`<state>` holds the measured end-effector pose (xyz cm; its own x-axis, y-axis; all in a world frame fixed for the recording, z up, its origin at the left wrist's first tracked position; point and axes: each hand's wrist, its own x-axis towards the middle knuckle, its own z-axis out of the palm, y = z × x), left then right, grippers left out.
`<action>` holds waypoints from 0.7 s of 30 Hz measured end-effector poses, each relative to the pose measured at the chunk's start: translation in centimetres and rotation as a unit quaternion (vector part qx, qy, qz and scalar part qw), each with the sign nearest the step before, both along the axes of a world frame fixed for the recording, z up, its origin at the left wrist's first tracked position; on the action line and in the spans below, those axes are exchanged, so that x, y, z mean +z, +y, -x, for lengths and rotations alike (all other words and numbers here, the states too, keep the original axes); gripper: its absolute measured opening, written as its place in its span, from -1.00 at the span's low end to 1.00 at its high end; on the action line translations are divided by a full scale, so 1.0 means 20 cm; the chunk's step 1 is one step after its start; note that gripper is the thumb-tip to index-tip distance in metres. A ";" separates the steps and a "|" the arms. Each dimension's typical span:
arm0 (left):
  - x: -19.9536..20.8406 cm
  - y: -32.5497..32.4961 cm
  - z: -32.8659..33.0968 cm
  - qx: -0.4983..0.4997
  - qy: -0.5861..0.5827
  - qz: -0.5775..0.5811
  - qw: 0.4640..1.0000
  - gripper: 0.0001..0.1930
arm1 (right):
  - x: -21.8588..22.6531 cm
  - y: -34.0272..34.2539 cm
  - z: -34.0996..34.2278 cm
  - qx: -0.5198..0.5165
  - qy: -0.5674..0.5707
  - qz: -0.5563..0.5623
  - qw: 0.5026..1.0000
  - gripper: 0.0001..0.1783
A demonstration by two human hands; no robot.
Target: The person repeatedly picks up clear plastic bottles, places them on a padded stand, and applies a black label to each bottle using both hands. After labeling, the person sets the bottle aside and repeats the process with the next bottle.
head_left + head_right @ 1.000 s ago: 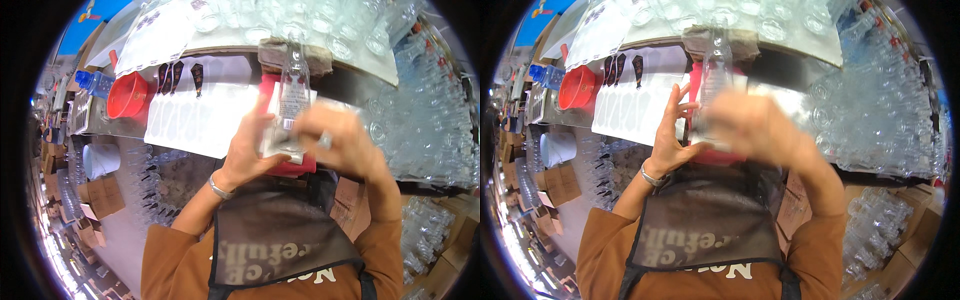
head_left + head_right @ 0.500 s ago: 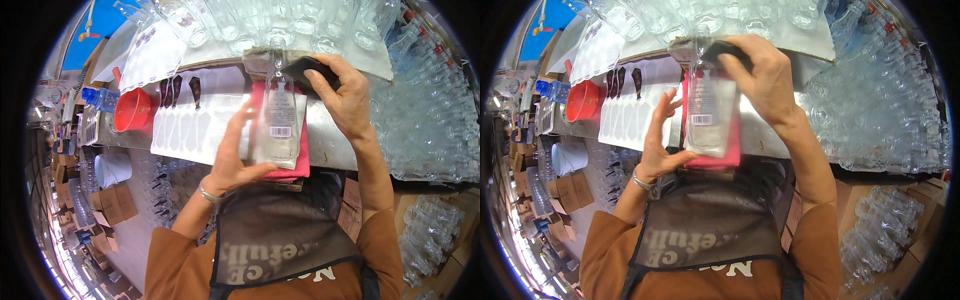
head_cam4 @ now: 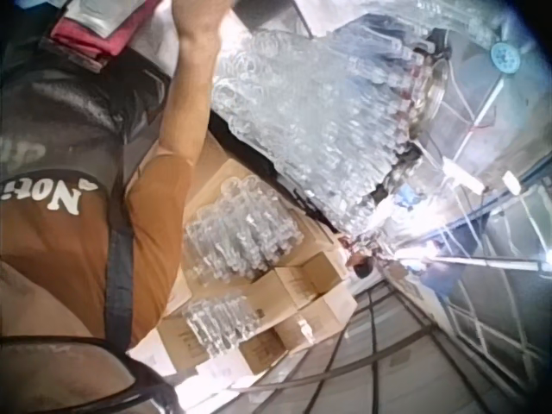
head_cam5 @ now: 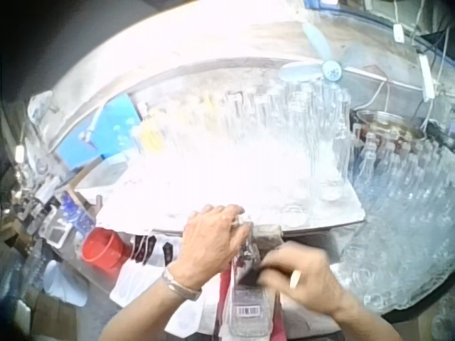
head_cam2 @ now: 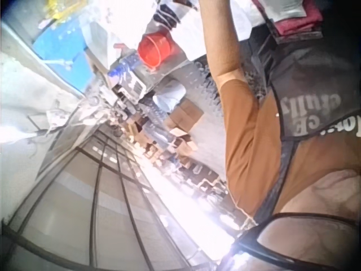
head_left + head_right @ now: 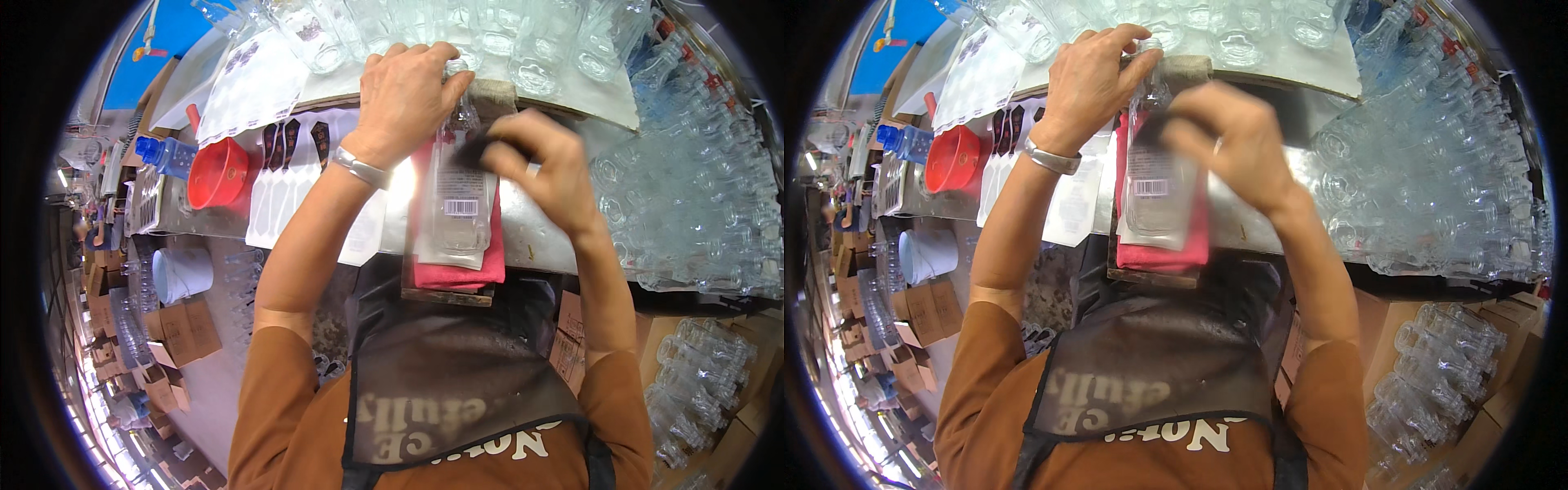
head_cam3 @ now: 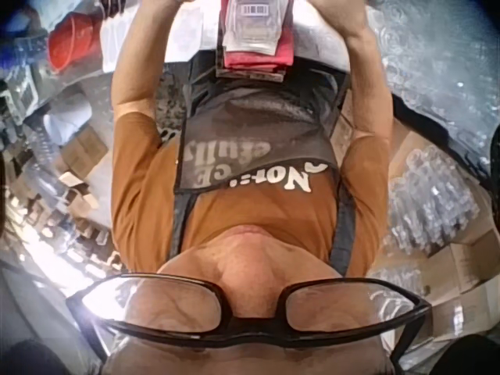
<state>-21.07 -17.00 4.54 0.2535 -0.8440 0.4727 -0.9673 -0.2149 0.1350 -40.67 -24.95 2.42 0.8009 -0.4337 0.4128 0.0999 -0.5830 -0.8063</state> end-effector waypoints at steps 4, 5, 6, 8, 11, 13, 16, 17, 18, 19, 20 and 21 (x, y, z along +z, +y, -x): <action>-0.02 -0.04 0.00 0.031 -0.019 -0.004 0.999 -0.60 | -0.03 0.17 0.13 0.097 -0.068 0.042 0.992 -0.70; 0.01 -0.01 0.00 0.023 0.050 0.000 0.998 -0.61 | -0.04 0.26 0.21 0.187 -0.034 0.056 0.980 -0.72; 0.07 0.02 -0.01 0.016 0.119 0.005 0.993 -0.63 | -0.01 0.32 0.28 0.252 0.004 0.023 0.967 -0.73; 0.17 0.12 -0.03 -0.024 0.247 0.044 0.968 -0.63 | 0.02 0.38 0.37 0.235 0.016 -0.034 0.971 -0.76; 0.36 0.48 0.04 -0.081 0.305 0.063 0.947 -0.63 | -0.01 0.34 0.46 0.065 -0.054 -0.194 0.977 -0.77; 0.45 0.77 0.06 -0.042 0.307 0.044 0.950 -0.86 | -0.04 0.31 0.43 0.023 -0.116 -0.197 0.973 -0.83; 0.40 1.22 0.01 -0.028 0.397 0.230 0.888 -0.87 | -0.07 0.27 0.33 0.073 -0.131 -0.176 0.973 -0.82; 0.40 1.36 0.03 0.018 0.406 0.275 0.871 -0.87 | -0.07 0.25 0.30 0.077 -0.125 -0.169 0.975 -0.81; 0.41 1.53 0.01 0.070 0.385 0.265 0.881 -0.86 | -0.06 0.24 0.27 0.084 -0.122 -0.164 0.975 -0.80; 0.38 1.63 0.00 0.121 0.358 0.288 0.880 -0.86 | -0.07 0.22 0.23 0.073 -0.119 -0.151 0.979 -0.74; 0.32 1.70 -0.03 0.194 0.355 0.242 0.882 -0.86 | -0.06 0.21 0.21 0.067 -0.116 -0.140 0.981 -0.74; 0.23 1.78 -0.08 0.265 0.351 0.193 0.877 -0.86 | -0.04 0.20 0.19 0.053 -0.114 -0.127 0.984 -0.75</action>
<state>-19.52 18.53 9.23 0.9049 -0.3314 0.2672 -0.3944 -0.4165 0.8191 -44.55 -21.00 1.62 0.7463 -0.4654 0.4759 0.3446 -0.3416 -0.8744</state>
